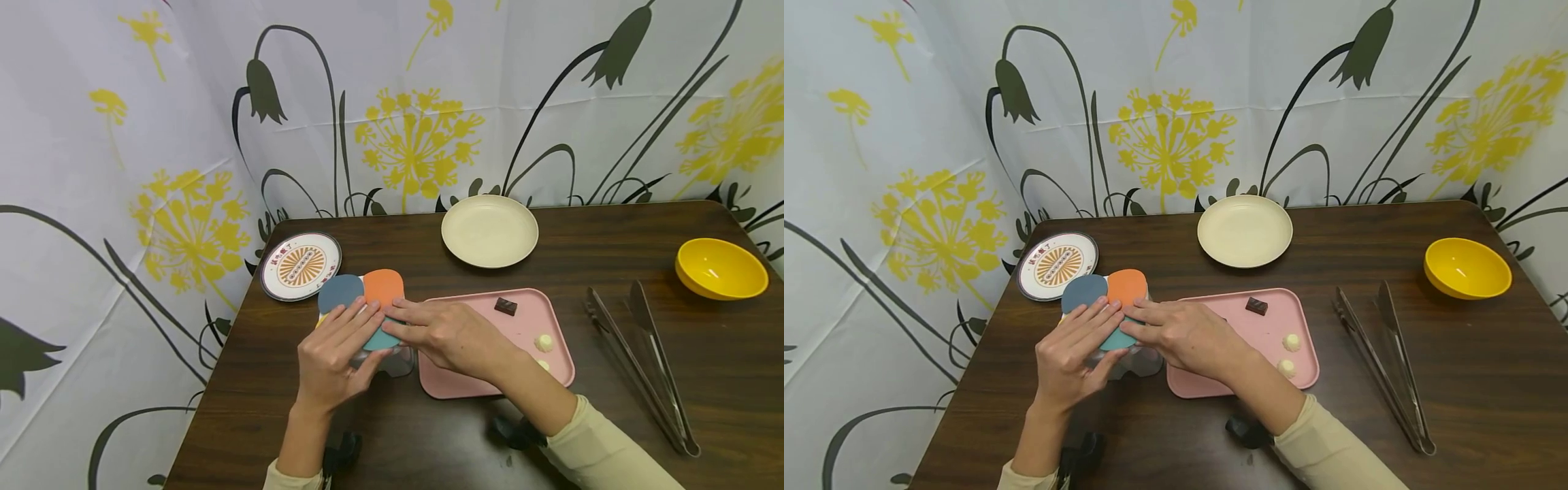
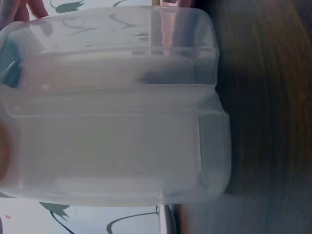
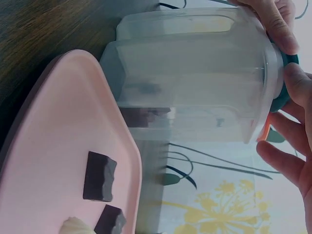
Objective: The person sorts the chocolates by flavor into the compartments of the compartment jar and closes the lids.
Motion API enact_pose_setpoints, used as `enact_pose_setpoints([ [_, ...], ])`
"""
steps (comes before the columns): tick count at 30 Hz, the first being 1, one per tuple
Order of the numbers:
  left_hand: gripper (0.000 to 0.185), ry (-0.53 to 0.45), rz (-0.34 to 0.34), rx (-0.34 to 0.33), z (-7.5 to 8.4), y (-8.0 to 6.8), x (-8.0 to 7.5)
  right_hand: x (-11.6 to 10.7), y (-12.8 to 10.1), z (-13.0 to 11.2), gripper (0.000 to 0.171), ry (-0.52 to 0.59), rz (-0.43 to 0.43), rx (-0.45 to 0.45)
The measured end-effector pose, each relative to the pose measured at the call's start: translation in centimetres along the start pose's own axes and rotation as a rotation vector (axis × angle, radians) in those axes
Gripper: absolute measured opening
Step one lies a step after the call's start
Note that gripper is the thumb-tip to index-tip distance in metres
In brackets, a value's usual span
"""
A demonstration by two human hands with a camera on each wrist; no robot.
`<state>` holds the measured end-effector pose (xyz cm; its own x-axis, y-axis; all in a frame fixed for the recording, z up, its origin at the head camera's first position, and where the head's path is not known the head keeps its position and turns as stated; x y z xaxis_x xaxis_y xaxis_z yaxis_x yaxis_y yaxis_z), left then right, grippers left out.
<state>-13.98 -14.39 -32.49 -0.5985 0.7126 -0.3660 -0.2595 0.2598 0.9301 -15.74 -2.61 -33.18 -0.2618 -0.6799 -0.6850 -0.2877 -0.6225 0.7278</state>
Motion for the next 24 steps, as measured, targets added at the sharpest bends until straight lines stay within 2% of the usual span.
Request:
enact_pose_setpoints([
  [4, 0.046, 0.008, 0.013, 0.002, 0.1, 0.0, -0.1, 0.0, 0.0, 0.2, 0.044, 0.031, -0.006, 0.019],
  [14, 0.046, 0.038, -0.006, -0.031, -0.3, -0.2, 0.3, 0.0, 0.1, 0.8, 0.042, 0.105, 0.006, 0.121],
  [24, 0.045, 0.056, 0.013, -0.082, -0.5, 0.0, 0.1, -0.2, -0.5, 1.5, 0.053, 0.160, 0.012, 0.231],
])
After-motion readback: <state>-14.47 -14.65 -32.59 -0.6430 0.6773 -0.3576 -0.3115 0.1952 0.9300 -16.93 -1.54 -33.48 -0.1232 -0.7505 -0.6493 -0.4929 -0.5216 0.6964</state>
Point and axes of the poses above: each hand's wrist, its own y-axis towards the middle knuckle, its own x-axis out of the palm, z = x × y, the point moved 10 cm from there along y, towards the middle knuckle, and after that the axes turned 12 degrees about z, right-handed, at the moved point
